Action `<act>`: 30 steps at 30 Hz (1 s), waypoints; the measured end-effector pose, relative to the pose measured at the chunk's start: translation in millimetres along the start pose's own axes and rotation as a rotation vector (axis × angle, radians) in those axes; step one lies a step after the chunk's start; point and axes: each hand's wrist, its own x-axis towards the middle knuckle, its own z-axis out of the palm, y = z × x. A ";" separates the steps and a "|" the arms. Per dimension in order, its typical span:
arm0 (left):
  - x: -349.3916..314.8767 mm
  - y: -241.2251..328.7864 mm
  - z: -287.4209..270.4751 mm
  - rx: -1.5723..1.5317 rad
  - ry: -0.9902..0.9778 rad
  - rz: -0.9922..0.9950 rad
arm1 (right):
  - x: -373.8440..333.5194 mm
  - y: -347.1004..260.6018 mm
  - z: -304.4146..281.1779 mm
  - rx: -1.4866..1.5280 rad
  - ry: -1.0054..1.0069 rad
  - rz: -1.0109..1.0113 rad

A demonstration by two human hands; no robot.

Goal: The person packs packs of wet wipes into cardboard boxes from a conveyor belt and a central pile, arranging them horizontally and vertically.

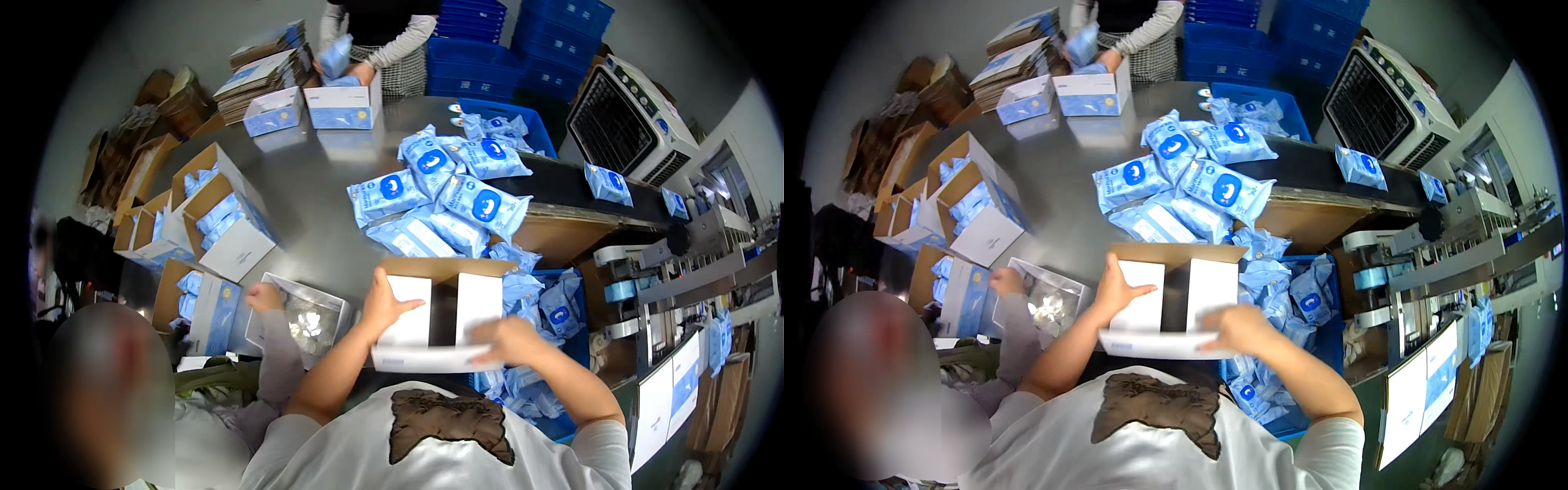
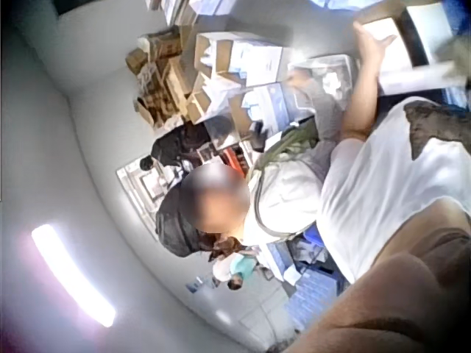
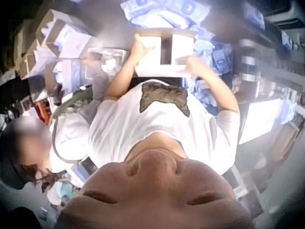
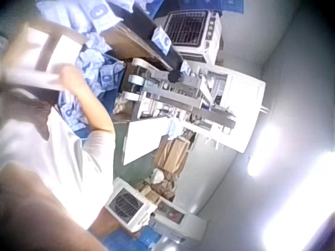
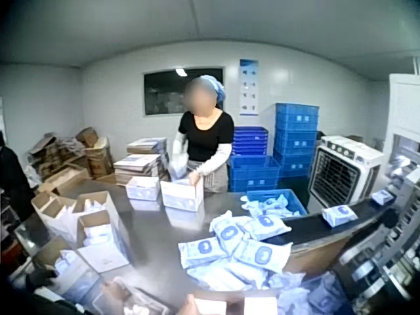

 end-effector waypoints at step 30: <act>-124.7 -123.5 21.9 -1.526 -0.364 -0.951 | 7.0 -25.7 39.0 -0.232 0.290 -0.490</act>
